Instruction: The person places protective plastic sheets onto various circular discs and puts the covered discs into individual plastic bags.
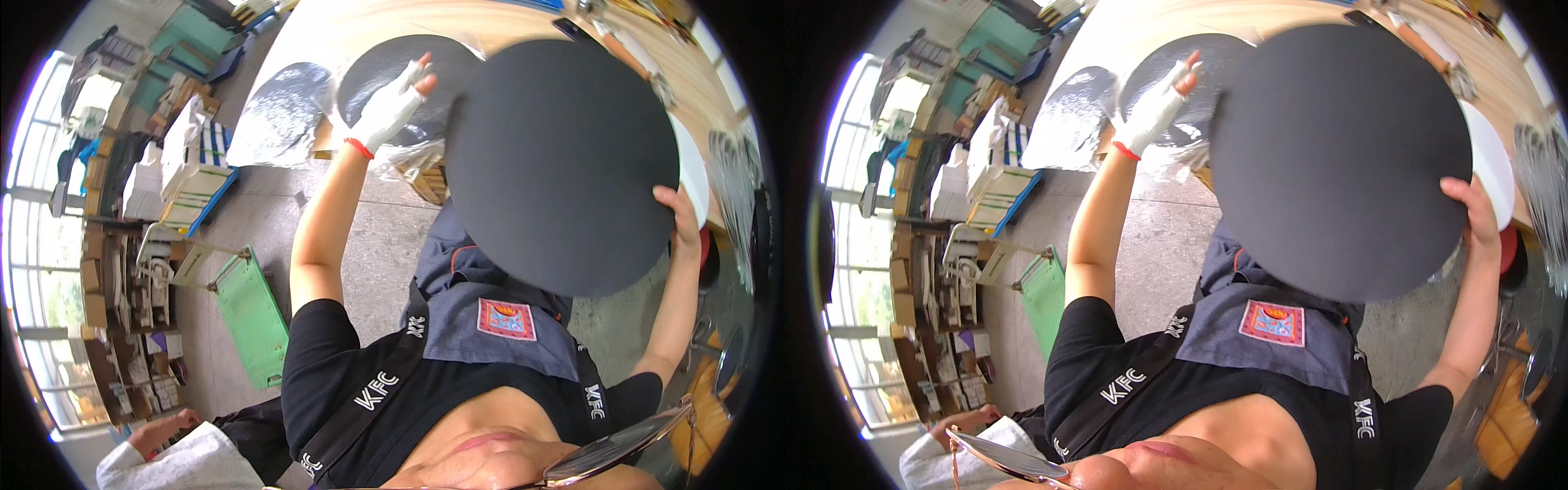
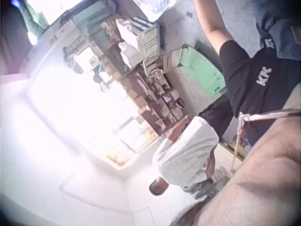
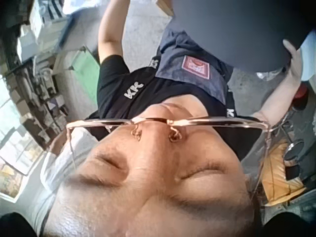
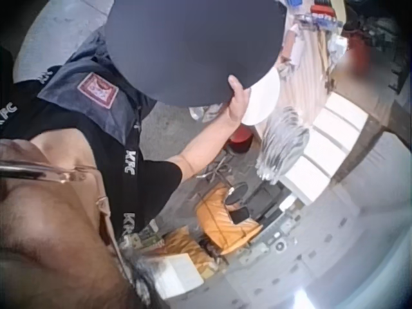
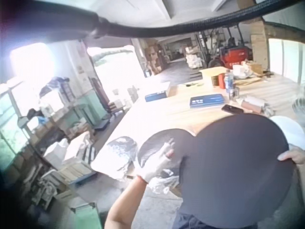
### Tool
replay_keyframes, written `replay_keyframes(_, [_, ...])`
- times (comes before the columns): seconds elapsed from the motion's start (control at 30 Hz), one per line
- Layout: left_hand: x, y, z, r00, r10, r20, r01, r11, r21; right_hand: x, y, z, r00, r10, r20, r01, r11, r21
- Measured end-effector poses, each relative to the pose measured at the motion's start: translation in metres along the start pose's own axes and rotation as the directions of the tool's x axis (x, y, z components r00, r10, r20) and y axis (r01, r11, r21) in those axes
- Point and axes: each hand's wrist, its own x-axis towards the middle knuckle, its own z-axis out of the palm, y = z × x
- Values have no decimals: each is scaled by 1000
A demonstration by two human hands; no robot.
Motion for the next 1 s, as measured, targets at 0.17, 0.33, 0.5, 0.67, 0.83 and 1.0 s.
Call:
replay_keyframes(0.17, [58,81,37,986,20,163,123,574,-810,11,-48,-29,962,-270,-30,261,950,-172])
replay_keyframes(0.33, [112,91,63,939,224,-261,-335,773,-539,47,-45,-66,930,-366,-22,306,808,-503])
replay_keyframes(0.5, [126,83,117,931,290,-222,-365,714,-598,82,36,-75,719,-632,-291,413,724,-552])
replay_keyframes(0.67, [135,78,134,930,254,-266,-362,760,-541,81,21,-46,772,-532,-349,449,844,-294])
replay_keyframes(0.83, [137,91,130,951,171,-256,-292,768,-571,88,18,-52,726,-596,-341,532,803,-270])
replay_keyframes(1.0, [150,73,141,930,240,-277,-352,794,-496,103,27,-51,629,-682,-374,522,727,-446])
